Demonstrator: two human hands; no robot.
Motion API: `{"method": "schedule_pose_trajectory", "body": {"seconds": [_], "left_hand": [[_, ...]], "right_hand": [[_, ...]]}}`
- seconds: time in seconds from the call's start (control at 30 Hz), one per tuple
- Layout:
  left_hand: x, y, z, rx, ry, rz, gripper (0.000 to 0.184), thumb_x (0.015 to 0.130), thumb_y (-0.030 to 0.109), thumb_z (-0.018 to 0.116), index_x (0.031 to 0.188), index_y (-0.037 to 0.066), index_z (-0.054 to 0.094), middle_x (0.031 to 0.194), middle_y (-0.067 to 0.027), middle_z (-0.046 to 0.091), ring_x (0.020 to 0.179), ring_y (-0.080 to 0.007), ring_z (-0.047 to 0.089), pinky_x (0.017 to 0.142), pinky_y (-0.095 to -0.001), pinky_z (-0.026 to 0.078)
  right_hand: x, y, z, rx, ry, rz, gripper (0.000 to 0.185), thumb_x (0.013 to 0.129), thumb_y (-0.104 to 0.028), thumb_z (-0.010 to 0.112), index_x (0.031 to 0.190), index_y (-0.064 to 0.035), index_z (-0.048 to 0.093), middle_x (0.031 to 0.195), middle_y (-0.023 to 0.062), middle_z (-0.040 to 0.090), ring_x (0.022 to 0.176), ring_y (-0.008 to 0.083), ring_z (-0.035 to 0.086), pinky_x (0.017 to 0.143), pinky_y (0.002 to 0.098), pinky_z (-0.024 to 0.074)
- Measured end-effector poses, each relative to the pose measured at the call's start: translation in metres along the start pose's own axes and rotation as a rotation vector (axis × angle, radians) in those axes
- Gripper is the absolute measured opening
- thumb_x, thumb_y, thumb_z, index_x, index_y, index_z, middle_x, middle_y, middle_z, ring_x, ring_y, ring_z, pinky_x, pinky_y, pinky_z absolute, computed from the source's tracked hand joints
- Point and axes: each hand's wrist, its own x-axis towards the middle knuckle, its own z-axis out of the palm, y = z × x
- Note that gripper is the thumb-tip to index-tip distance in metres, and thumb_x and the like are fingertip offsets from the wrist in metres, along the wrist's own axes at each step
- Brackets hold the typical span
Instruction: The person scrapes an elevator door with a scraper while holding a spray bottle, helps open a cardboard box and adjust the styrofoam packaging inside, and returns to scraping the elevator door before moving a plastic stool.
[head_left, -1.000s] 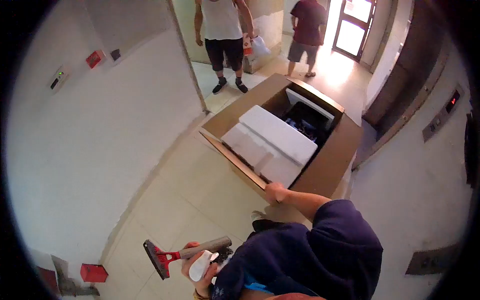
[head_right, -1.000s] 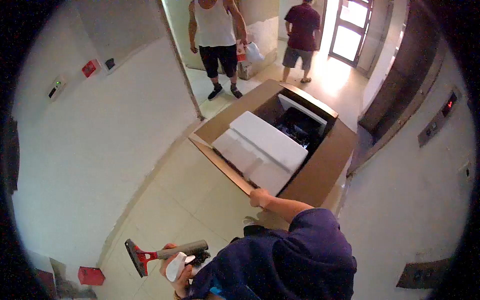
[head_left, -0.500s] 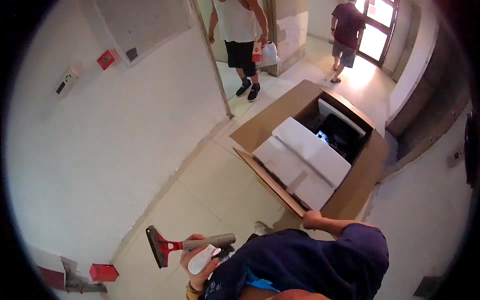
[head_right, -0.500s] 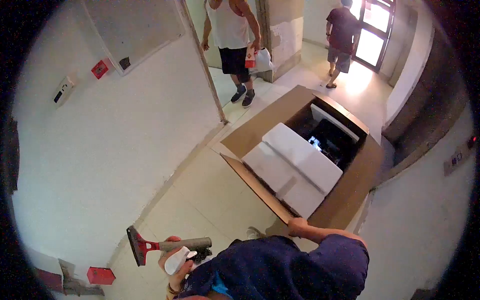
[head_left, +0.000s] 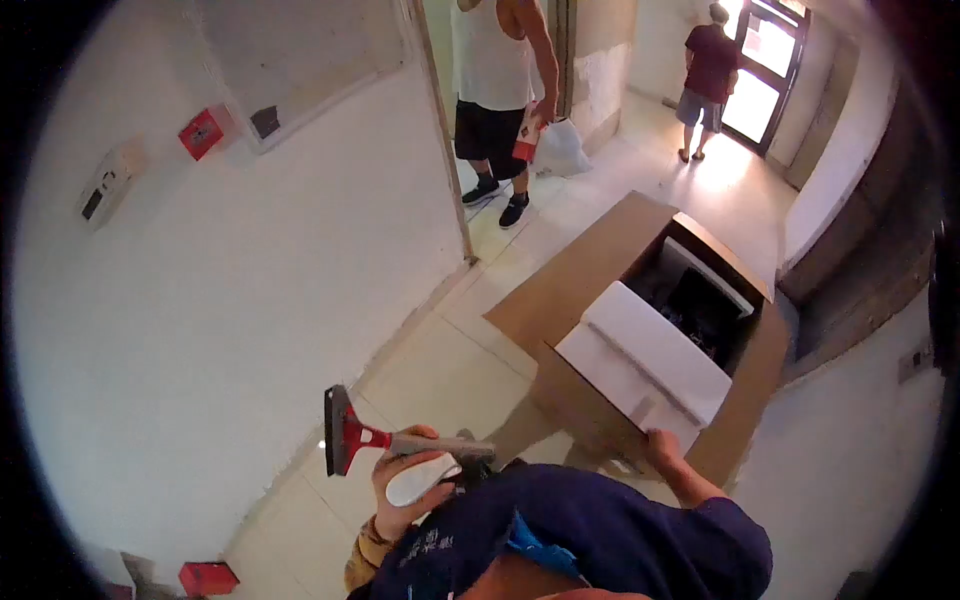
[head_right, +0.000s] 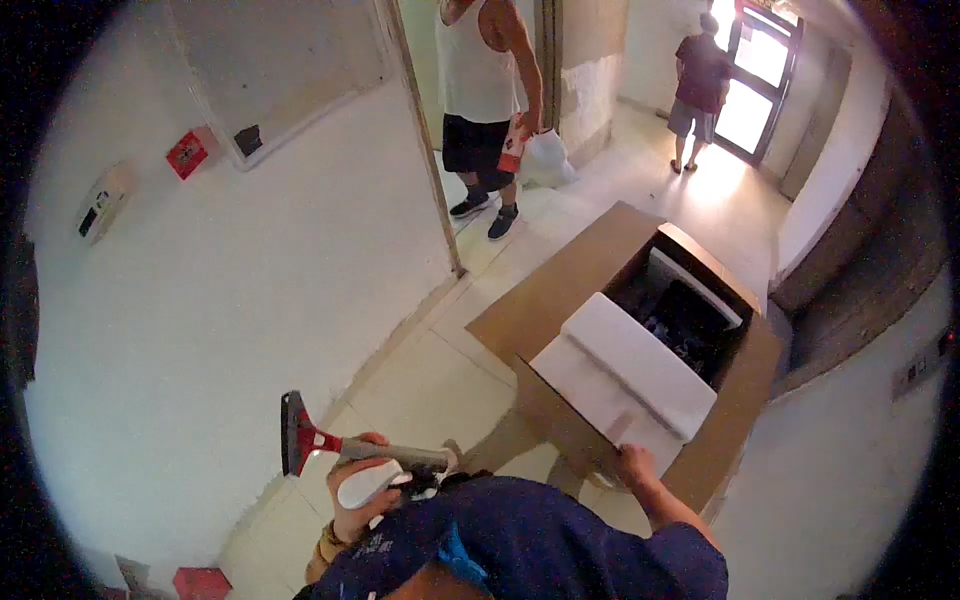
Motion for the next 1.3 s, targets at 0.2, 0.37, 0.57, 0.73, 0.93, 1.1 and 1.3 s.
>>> {"method": "schedule_pose_trajectory", "body": {"seconds": [0.2,0.37,0.57,0.73,0.93,1.1,1.3], "left_hand": [[0.106,-0.054,-0.087,-0.014,-0.152,0.076,0.043,0.062,0.007,0.084,0.103,0.004,0.071,0.116,-0.0188,0.061,0.107,-0.0286,0.061,0.089,-0.0363,0.049],[0.19,-0.089,-0.139,-0.059,-0.292,0.002,0.04,0.066,0.009,0.084,0.103,0.006,0.071,0.115,-0.016,0.062,0.108,-0.0278,0.061,0.091,-0.0366,0.049],[0.302,-0.144,-0.147,-0.088,-0.472,0.041,0.037,0.069,0.014,0.084,0.103,0.007,0.072,0.116,-0.0147,0.062,0.113,-0.0285,0.057,0.094,-0.0401,0.048],[0.42,-0.195,-0.135,-0.046,-0.608,0.065,0.038,0.069,0.019,0.085,0.103,0.008,0.072,0.118,-0.0156,0.06,0.111,-0.0283,0.06,0.092,-0.0397,0.05],[0.562,-0.243,-0.096,-0.043,-0.65,0.132,0.038,0.072,0.014,0.081,0.108,0.008,0.07,0.122,-0.0154,0.059,0.109,-0.028,0.061,0.092,-0.037,0.049],[0.69,-0.275,-0.068,-0.166,-0.87,0.189,0.039,0.073,0.016,0.082,0.109,0.007,0.07,0.123,-0.0161,0.057,0.112,-0.0298,0.058,0.094,-0.0386,0.048],[0.804,-0.294,-0.025,-0.343,-1.094,0.297,0.039,0.073,0.018,0.082,0.108,0.005,0.07,0.111,-0.017,0.064,0.109,-0.0305,0.06,0.092,-0.0398,0.049]], "right_hand": [[0.093,-0.143,0.0,0.038,0.158,-0.067,0.024,0.081,-0.034,0.062,0.089,-0.0118,0.067,0.094,0.0119,0.068,0.09,0.0343,0.066,0.077,0.0453,0.0512],[0.127,-0.193,-0.007,0.078,0.268,0.087,0.027,0.08,-0.037,0.066,0.09,-0.0125,0.068,0.092,0.0112,0.069,0.091,0.0332,0.065,0.074,0.0452,0.0516],[0.155,-0.199,-0.034,-0.027,0.249,0.197,0.03,0.079,-0.043,0.07,0.089,-0.0143,0.069,0.089,0.0098,0.07,0.087,0.0321,0.067,0.072,0.0437,0.0522],[0.195,-0.205,-0.062,0.075,0.152,0.244,0.032,0.076,-0.047,0.071,0.09,-0.0178,0.07,0.085,0.0069,0.07,0.084,0.0298,0.068,0.069,0.04,0.0529],[0.233,-0.141,-0.052,-0.1,-0.144,0.211,0.039,0.077,-0.053,0.068,0.091,-0.0173,0.073,0.089,0.0055,0.071,0.082,0.0279,0.069,0.07,0.0384,0.0536],[0.255,-0.148,0.035,1.357,-0.205,0.713,0.036,0.084,-0.043,0.062,0.1,-0.013,0.074,0.098,0.0126,0.072,0.089,0.0295,0.069,0.076,0.0422,0.0531],[0.273,-0.25,-0.063,0.009,-0.229,0.344,0.029,0.085,-0.028,0.061,0.095,-0.0037,0.072,0.09,0.0159,0.071,0.078,0.0278,0.069,0.07,0.0399,0.0535]]}}
